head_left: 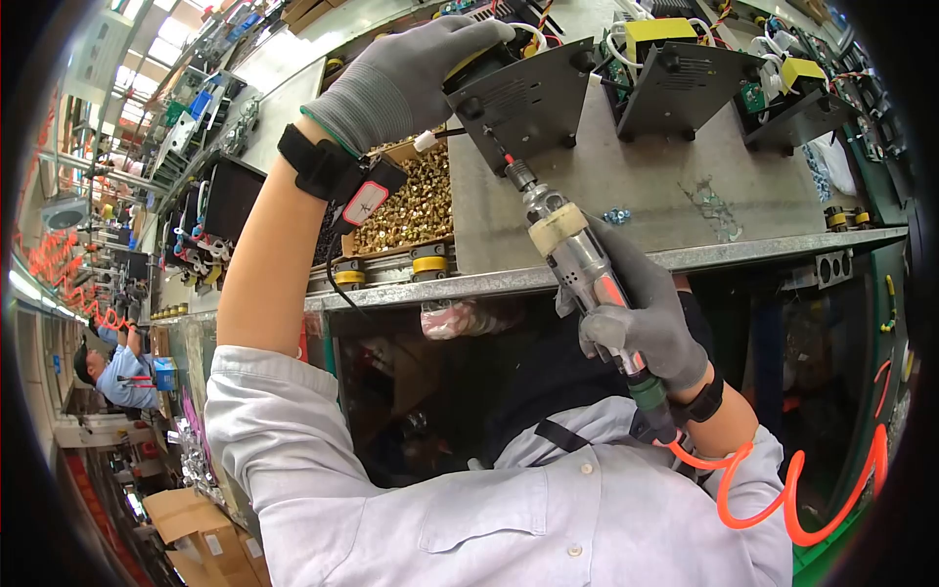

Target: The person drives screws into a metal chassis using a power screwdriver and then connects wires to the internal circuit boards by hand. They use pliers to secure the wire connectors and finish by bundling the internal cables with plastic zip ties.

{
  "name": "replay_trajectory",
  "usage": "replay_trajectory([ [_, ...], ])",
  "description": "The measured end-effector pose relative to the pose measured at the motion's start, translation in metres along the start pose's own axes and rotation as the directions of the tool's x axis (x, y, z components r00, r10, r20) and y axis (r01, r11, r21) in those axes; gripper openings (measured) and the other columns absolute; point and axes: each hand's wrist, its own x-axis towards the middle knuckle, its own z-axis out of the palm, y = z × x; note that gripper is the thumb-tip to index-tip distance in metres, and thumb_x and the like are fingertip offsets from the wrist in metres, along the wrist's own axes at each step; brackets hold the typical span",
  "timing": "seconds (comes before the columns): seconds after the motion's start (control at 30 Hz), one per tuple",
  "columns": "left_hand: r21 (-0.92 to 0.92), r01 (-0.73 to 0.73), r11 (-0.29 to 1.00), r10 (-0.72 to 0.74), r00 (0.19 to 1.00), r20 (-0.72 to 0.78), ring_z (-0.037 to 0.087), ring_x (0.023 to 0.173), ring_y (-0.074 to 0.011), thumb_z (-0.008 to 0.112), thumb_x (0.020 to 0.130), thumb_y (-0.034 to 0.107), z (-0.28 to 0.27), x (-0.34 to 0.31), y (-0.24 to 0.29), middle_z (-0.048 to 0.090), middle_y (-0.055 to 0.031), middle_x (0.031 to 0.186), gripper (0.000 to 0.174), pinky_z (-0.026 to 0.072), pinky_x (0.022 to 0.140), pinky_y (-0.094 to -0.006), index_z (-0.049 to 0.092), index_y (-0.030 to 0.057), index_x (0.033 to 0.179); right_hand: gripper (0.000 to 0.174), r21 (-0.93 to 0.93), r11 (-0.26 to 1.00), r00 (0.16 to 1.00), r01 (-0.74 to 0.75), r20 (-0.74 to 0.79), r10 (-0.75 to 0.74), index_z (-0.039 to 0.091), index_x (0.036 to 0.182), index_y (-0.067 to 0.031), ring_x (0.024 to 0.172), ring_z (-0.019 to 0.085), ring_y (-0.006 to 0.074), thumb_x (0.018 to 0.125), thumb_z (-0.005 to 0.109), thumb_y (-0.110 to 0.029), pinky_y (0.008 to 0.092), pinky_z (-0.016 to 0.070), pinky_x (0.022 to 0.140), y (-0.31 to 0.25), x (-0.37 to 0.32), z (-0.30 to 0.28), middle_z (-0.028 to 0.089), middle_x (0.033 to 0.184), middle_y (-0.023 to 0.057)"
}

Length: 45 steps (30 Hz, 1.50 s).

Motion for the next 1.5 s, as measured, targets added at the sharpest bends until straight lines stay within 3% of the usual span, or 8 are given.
replay_trajectory([
  [0.1,0.076,-0.024,0.997,0.027,0.999,-0.043,0.066,0.099,-0.0323,0.072,0.080,0.014,0.003,0.000,-0.002,0.061,-0.0067,0.119,0.060,0.0555,0.083,-0.0407,0.049,0.0259,0.134,0.091,0.009,1.000,1.000,-0.008,-0.012,0.008,0.029,0.151,-0.0013,0.073,0.060,0.0111,0.069,0.070,-0.012,0.0253,0.0525,0.061,-0.003,-0.001,0.005,0.062,0.097,0.0085],
  [0.5,0.256,-0.069,0.964,0.051,0.996,0.077,0.065,0.098,-0.0326,0.077,0.074,0.021,-0.011,-0.001,0.019,0.060,-0.0090,0.120,0.067,0.0565,0.081,-0.0389,0.050,0.0196,0.136,0.087,0.083,0.989,0.992,-0.120,-0.016,0.121,0.030,0.151,-0.0026,0.072,0.061,0.0114,0.073,0.068,-0.010,0.0257,0.0529,0.060,-0.008,-0.003,0.013,0.062,0.096,0.0085],
  [0.63,0.210,0.030,0.977,0.005,0.986,-0.166,0.063,0.102,-0.0336,0.076,0.073,0.014,-0.008,-0.017,0.027,0.059,-0.0114,0.121,0.069,0.0544,0.085,-0.0403,0.047,0.0146,0.136,0.088,0.028,0.991,0.992,-0.128,-0.006,0.128,0.029,0.151,-0.0025,0.071,0.061,0.0118,0.072,0.068,-0.009,0.0258,0.0523,0.058,-0.016,-0.016,-0.002,0.062,0.096,0.0097],
  [0.77,-0.108,0.299,0.948,-0.304,0.756,-0.580,0.062,0.102,-0.0251,0.073,0.076,0.005,0.002,-0.055,0.045,0.061,-0.0144,0.111,0.057,0.0534,0.082,-0.0330,0.053,0.0046,0.129,0.079,0.028,0.989,0.966,-0.148,-0.211,0.150,0.031,0.147,0.0028,0.057,0.062,0.0161,0.075,0.061,-0.009,0.0255,0.0501,0.048,-0.019,-0.054,-0.038,0.063,0.092,0.0152],
  [0.87,-0.744,0.391,0.542,-0.771,0.583,-0.255,0.059,0.083,-0.0076,0.067,0.086,0.005,0.033,-0.089,0.067,0.066,-0.0039,0.100,0.031,0.0518,0.074,-0.0229,0.065,-0.0002,0.117,0.066,-0.015,0.999,0.911,-0.035,-0.411,0.026,0.040,0.139,0.0065,0.055,0.062,0.0167,0.080,0.059,-0.016,0.0259,0.0507,0.047,-0.023,-0.054,-0.070,0.063,0.086,0.0144],
  [1.0,-0.966,0.256,-0.025,-0.803,0.571,0.172,0.059,0.068,-0.0068,0.057,0.094,0.013,0.070,-0.077,0.131,0.068,-0.0028,0.084,0.020,0.0453,0.059,-0.0205,0.070,0.0014,0.103,0.039,-0.066,0.998,0.872,-0.019,-0.488,-0.016,0.058,0.106,0.0019,0.050,0.060,0.0126,0.085,0.060,-0.031,0.0205,0.0452,0.042,-0.025,-0.035,-0.098,0.064,0.080,0.0086],
  [1.2,-0.753,0.055,-0.656,-0.550,0.648,0.526,0.057,0.063,-0.0099,0.056,0.099,0.027,0.106,-0.053,0.159,0.065,-0.0048,0.090,0.029,0.0440,0.053,-0.0223,0.060,0.0009,0.111,0.033,0.044,0.998,0.890,0.039,-0.456,-0.015,0.058,0.102,0.0007,0.050,0.060,0.0115,0.087,0.058,-0.028,0.0206,0.0476,0.044,-0.024,-0.026,-0.106,0.066,0.083,0.0094],
  [1.5,-0.415,0.050,-0.908,-0.235,0.759,0.608,0.052,0.055,-0.0092,0.053,0.100,0.042,0.137,-0.004,0.156,0.060,-0.0015,0.077,0.042,0.0367,0.042,-0.0205,0.059,0.0012,0.109,0.084,0.043,0.994,0.969,-0.105,-0.221,0.112,0.037,0.142,0.0077,0.054,0.062,0.0197,0.067,0.065,-0.018,0.0249,0.0493,0.044,-0.043,-0.074,-0.063,0.062,0.088,0.0180],
])
